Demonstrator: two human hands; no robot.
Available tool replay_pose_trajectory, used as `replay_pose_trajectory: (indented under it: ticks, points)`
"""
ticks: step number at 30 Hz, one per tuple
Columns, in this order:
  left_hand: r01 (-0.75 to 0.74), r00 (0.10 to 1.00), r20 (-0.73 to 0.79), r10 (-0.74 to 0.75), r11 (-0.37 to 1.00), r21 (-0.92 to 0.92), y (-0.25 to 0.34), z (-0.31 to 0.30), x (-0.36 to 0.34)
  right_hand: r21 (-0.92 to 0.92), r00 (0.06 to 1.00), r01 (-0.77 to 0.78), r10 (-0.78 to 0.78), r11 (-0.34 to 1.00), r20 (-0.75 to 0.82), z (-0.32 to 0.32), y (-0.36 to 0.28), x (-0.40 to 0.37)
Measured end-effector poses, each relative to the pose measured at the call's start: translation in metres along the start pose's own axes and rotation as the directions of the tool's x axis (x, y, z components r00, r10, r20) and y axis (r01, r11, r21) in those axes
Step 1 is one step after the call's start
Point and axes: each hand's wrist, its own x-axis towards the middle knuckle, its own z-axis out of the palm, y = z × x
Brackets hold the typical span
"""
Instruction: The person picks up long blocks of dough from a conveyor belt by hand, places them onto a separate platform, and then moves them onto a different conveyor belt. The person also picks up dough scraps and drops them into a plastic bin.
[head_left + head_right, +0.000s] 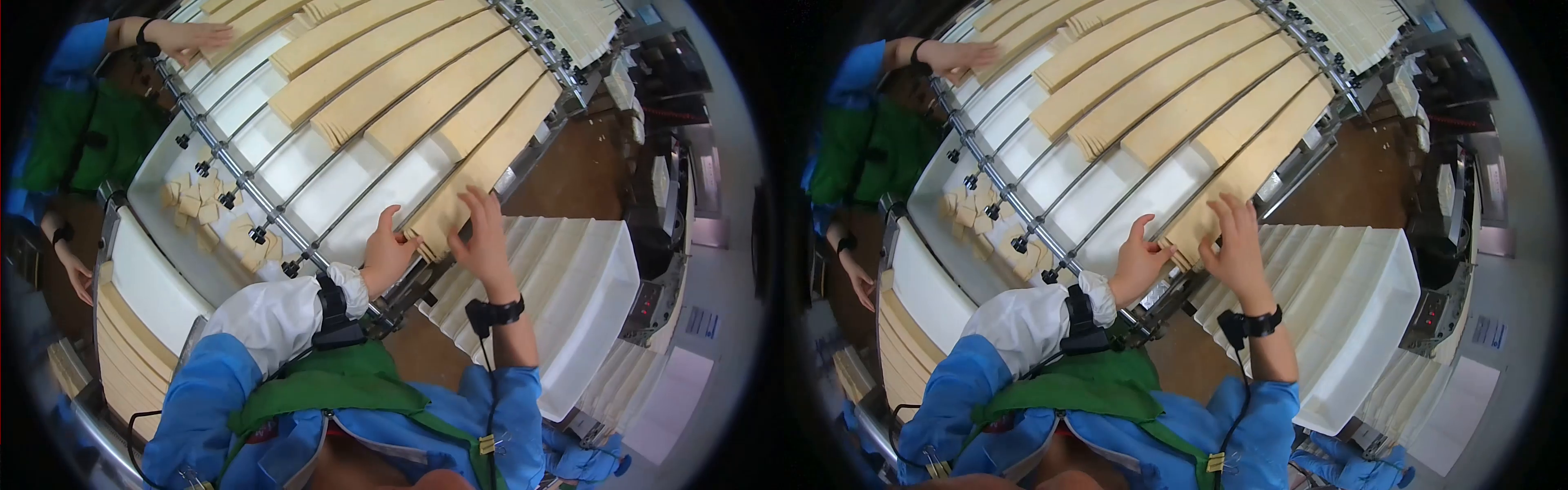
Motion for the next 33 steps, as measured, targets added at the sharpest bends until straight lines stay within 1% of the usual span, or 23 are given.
replay_pose_trajectory:
  ticks: [3, 6, 7, 8, 9, 11, 13, 14, 16, 17, 18, 19, 21, 22, 24, 25, 26, 27, 28, 29, 30, 32, 33]
  points:
    - [0.07, 0.996, 0.041, -0.073, 0.994, 0.086, -0.001, -0.013, -0.009, 0.076, 0.996, -0.021, 0.015, 0.997, 0.084, 0.02, -0.018, -0.012]
    - [0.035, 0.971, 0.226, -0.073, 0.986, 0.165, 0.012, -0.053, -0.023, -0.021, 0.996, -0.033, 0.035, 0.999, 0.077, 0.047, -0.033, -0.014]
    - [0.14, 0.936, 0.308, -0.169, 0.983, 0.115, 0.027, -0.076, -0.03, -0.116, 0.987, -0.04, 0.058, 0.992, 0.148, 0.055, -0.032, -0.014]
    - [0.122, 0.928, 0.346, -0.135, 0.991, 0.058, 0.026, -0.098, -0.034, -0.23, 0.992, 0.017, 0.011, 0.973, 0.124, 0.066, -0.023, -0.016]
    - [0.105, 0.921, 0.378, -0.097, 0.995, 0.0, 0.023, -0.122, -0.04, -0.38, 0.989, 0.015, 0.042, 0.925, 0.141, 0.075, -0.013, -0.015]
    - [0.121, 0.893, 0.446, -0.059, 0.986, -0.111, 0.027, -0.178, -0.061, -0.425, 0.99, -0.072, 0.118, 0.902, 0.083, 0.078, -0.008, -0.012]
    - [0.17, 0.937, 0.339, -0.082, 0.956, -0.24, 0.032, -0.232, -0.094, -0.481, 0.992, -0.082, 0.116, 0.873, 0.041, 0.086, -0.007, -0.016]
    - [0.182, 0.952, 0.292, -0.09, 0.934, -0.307, 0.029, -0.255, -0.109, -0.454, 0.997, -0.059, 0.074, 0.889, 0.015, 0.086, -0.015, -0.016]
    - [0.04, 0.998, -0.036, -0.051, 0.964, -0.261, 0.003, -0.287, -0.141, -0.404, 0.999, -0.017, 0.0, 0.915, -0.043, 0.075, -0.04, -0.005]
    - [-0.019, 0.98, -0.197, -0.026, 0.975, -0.22, -0.012, -0.3, -0.156, -0.344, 0.996, 0.018, -0.045, 0.939, -0.071, 0.077, -0.056, 0.006]
    - [0.0, 0.957, -0.281, -0.072, 0.969, -0.247, -0.028, -0.312, -0.172, -0.283, 0.991, 0.055, -0.086, 0.957, -0.099, 0.079, -0.075, 0.014]
    - [0.016, 0.925, -0.361, -0.118, 0.961, -0.276, -0.044, -0.324, -0.186, -0.221, 0.984, 0.093, -0.124, 0.971, -0.129, 0.086, -0.096, 0.02]
    - [0.042, 0.832, -0.516, -0.201, 0.952, -0.303, -0.07, -0.343, -0.211, -0.138, 0.966, 0.239, -0.25, 0.961, -0.068, 0.107, -0.143, 0.036]
    - [-0.011, 0.778, -0.598, -0.19, 0.949, -0.316, -0.081, -0.352, -0.223, -0.088, 0.946, 0.317, -0.322, 0.944, -0.04, 0.122, -0.173, 0.046]
    - [-0.106, 0.643, -0.744, -0.181, 0.941, -0.321, -0.106, -0.371, -0.253, 0.094, 0.873, 0.487, -0.483, 0.868, -0.067, 0.151, -0.248, 0.055]
    - [-0.111, 0.537, -0.831, -0.147, 0.964, -0.242, -0.126, -0.38, -0.267, 0.191, 0.828, 0.554, -0.56, 0.81, -0.03, 0.165, -0.283, 0.057]
    - [-0.051, 0.449, -0.878, -0.168, 0.976, -0.213, -0.154, -0.391, -0.283, 0.282, 0.774, 0.607, -0.633, 0.743, 0.0, 0.179, -0.319, 0.058]
    - [0.011, 0.363, -0.913, -0.184, 0.981, -0.193, -0.184, -0.402, -0.301, 0.352, 0.704, 0.664, -0.71, 0.659, 0.001, 0.193, -0.356, 0.056]
    - [0.074, 0.28, -0.94, -0.195, 0.981, -0.181, -0.187, -0.413, -0.316, 0.416, 0.63, 0.707, -0.777, 0.572, -0.002, 0.206, -0.393, 0.054]
    - [0.162, 0.206, -0.929, -0.309, 0.947, -0.279, -0.187, -0.418, -0.332, 0.478, 0.555, 0.73, -0.832, 0.489, 0.004, 0.216, -0.431, 0.052]
    - [0.161, 0.169, -0.925, -0.34, 0.935, -0.315, -0.202, -0.427, -0.344, 0.536, 0.477, 0.74, -0.879, 0.406, 0.008, 0.226, -0.469, 0.048]
    - [0.15, 0.098, -0.906, -0.412, 0.906, -0.396, -0.247, -0.443, -0.366, 0.659, 0.39, 0.695, -0.921, 0.289, -0.007, 0.256, -0.539, 0.036]
    - [0.171, 0.095, -0.866, -0.491, 0.865, -0.472, -0.267, -0.452, -0.374, 0.688, 0.35, 0.671, -0.936, 0.277, 0.035, 0.272, -0.574, 0.03]
